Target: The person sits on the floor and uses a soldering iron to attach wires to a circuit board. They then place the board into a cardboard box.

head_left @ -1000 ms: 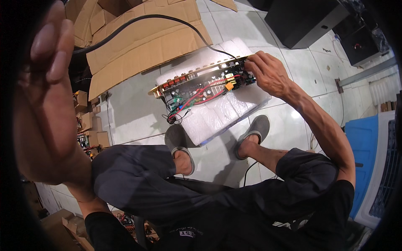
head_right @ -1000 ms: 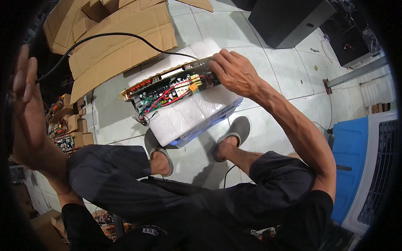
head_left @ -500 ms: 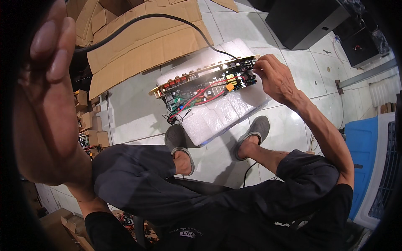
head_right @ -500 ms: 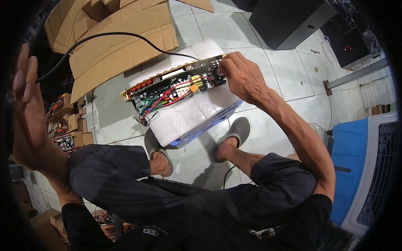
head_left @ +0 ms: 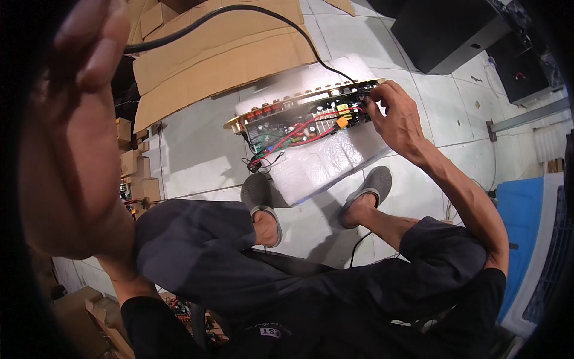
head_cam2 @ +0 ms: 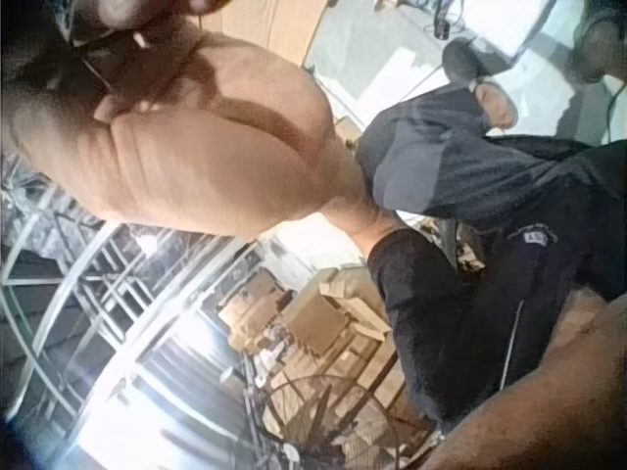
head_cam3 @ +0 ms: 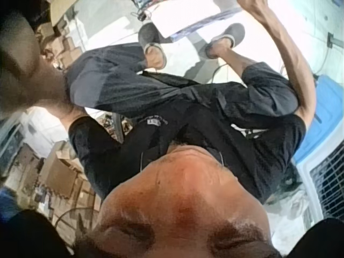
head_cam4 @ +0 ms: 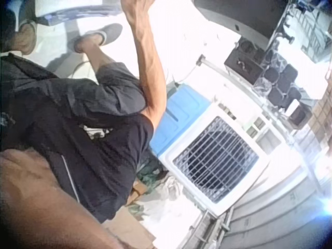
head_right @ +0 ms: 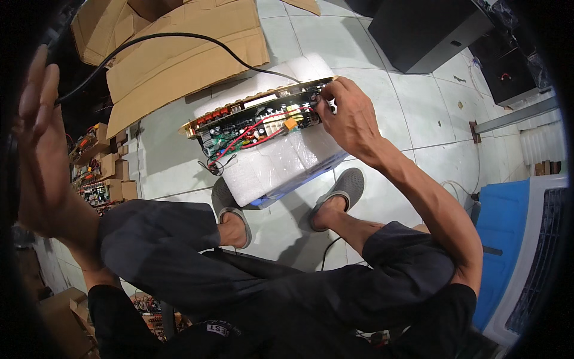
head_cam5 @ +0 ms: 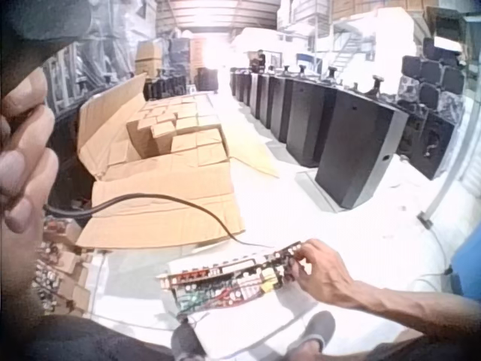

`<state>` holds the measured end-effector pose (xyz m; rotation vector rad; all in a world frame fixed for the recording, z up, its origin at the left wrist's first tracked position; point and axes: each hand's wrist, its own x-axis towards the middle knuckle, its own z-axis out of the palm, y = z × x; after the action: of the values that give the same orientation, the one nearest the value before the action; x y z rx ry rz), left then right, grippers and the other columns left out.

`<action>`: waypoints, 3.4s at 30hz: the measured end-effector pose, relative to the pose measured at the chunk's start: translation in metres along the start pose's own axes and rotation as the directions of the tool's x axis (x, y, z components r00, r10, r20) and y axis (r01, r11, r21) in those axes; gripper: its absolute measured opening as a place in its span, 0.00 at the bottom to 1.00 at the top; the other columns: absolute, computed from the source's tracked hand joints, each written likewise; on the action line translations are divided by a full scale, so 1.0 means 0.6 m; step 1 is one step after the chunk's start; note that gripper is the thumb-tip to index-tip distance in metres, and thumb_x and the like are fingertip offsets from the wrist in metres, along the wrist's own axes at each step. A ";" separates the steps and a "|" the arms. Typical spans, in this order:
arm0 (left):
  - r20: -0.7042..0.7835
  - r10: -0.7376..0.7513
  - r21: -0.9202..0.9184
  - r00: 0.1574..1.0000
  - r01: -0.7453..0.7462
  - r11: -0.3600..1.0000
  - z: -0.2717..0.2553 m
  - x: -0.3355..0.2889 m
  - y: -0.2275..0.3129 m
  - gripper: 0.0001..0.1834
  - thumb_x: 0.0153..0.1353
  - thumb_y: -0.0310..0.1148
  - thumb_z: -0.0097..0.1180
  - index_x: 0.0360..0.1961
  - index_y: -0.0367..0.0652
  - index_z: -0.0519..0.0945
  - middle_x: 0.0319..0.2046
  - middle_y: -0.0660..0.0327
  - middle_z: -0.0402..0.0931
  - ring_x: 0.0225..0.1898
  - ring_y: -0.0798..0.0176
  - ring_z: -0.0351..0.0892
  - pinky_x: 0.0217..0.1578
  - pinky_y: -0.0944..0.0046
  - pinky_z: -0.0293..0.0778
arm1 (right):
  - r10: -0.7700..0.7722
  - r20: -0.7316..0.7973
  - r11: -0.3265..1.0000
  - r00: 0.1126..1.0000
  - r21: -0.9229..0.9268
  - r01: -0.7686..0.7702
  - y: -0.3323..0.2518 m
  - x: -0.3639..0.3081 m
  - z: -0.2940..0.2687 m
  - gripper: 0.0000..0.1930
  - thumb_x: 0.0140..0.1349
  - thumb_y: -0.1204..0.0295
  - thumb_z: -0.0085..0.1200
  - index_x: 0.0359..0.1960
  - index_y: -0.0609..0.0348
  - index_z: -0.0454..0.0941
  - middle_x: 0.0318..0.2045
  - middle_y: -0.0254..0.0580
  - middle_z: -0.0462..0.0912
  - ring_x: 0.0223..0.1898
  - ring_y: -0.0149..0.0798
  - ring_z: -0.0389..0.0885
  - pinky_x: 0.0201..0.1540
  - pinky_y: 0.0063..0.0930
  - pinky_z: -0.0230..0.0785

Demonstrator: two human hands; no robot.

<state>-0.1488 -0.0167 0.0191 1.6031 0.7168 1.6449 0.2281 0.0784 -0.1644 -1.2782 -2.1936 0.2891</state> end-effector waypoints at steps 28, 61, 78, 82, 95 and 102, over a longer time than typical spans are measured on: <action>-0.003 0.045 -0.021 0.999 -0.045 0.999 -0.008 -0.002 0.006 0.21 0.72 0.39 0.50 0.59 0.35 0.72 0.56 0.53 0.71 0.38 0.66 0.73 0.33 0.71 0.71 | 0.253 0.094 0.957 0.963 0.123 -0.263 -0.004 0.013 -0.038 0.10 0.65 0.70 0.53 0.37 0.69 0.77 0.29 0.53 0.81 0.28 0.46 0.80 0.36 0.39 0.72; -0.064 0.051 -0.004 0.997 -0.051 0.999 -0.026 -0.011 0.012 0.23 0.71 0.35 0.53 0.60 0.30 0.71 0.62 0.50 0.67 0.42 0.66 0.69 0.38 0.72 0.68 | 0.147 0.055 0.978 0.988 0.138 -0.154 -0.010 0.002 -0.005 0.10 0.62 0.71 0.57 0.38 0.67 0.77 0.33 0.51 0.81 0.33 0.50 0.81 0.40 0.40 0.74; -0.029 0.000 0.179 1.000 0.005 0.984 -0.029 -0.008 0.019 0.31 0.69 0.38 0.54 0.67 0.26 0.65 0.56 0.54 0.71 0.41 0.70 0.69 0.38 0.77 0.67 | 0.113 0.036 0.989 0.993 0.094 -0.116 -0.019 -0.004 -0.007 0.06 0.63 0.76 0.58 0.36 0.67 0.78 0.35 0.49 0.79 0.36 0.50 0.80 0.41 0.41 0.73; 0.138 0.059 0.261 0.989 -0.094 0.961 -0.007 0.006 -0.002 0.32 0.70 0.37 0.51 0.68 0.26 0.64 0.52 0.57 0.71 0.40 0.71 0.69 0.36 0.77 0.67 | 0.118 0.024 0.989 0.993 0.091 -0.120 -0.007 -0.004 -0.003 0.06 0.62 0.75 0.58 0.34 0.67 0.77 0.33 0.50 0.79 0.34 0.50 0.79 0.40 0.40 0.72; 0.022 0.040 0.299 0.999 -0.045 0.953 0.022 0.019 -0.014 0.26 0.77 0.35 0.37 0.69 0.29 0.64 0.48 0.62 0.70 0.35 0.76 0.68 0.30 0.79 0.65 | 0.072 0.017 0.984 0.997 0.165 -0.074 0.002 -0.005 -0.010 0.06 0.64 0.75 0.58 0.36 0.67 0.77 0.33 0.48 0.79 0.32 0.47 0.79 0.38 0.39 0.72; 0.089 0.037 0.490 0.995 -0.076 0.868 0.021 0.020 -0.007 0.28 0.73 0.34 0.43 0.69 0.28 0.63 0.48 0.62 0.69 0.36 0.76 0.69 0.32 0.79 0.66 | -0.306 -0.127 0.951 0.944 -0.081 0.297 0.022 -0.015 -0.013 0.09 0.56 0.78 0.64 0.38 0.64 0.79 0.35 0.45 0.81 0.36 0.45 0.80 0.39 0.37 0.74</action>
<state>-0.1357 -0.0055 0.0238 2.0470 1.1276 1.5029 0.2457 0.0769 -0.1676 -0.9416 -2.2513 0.0117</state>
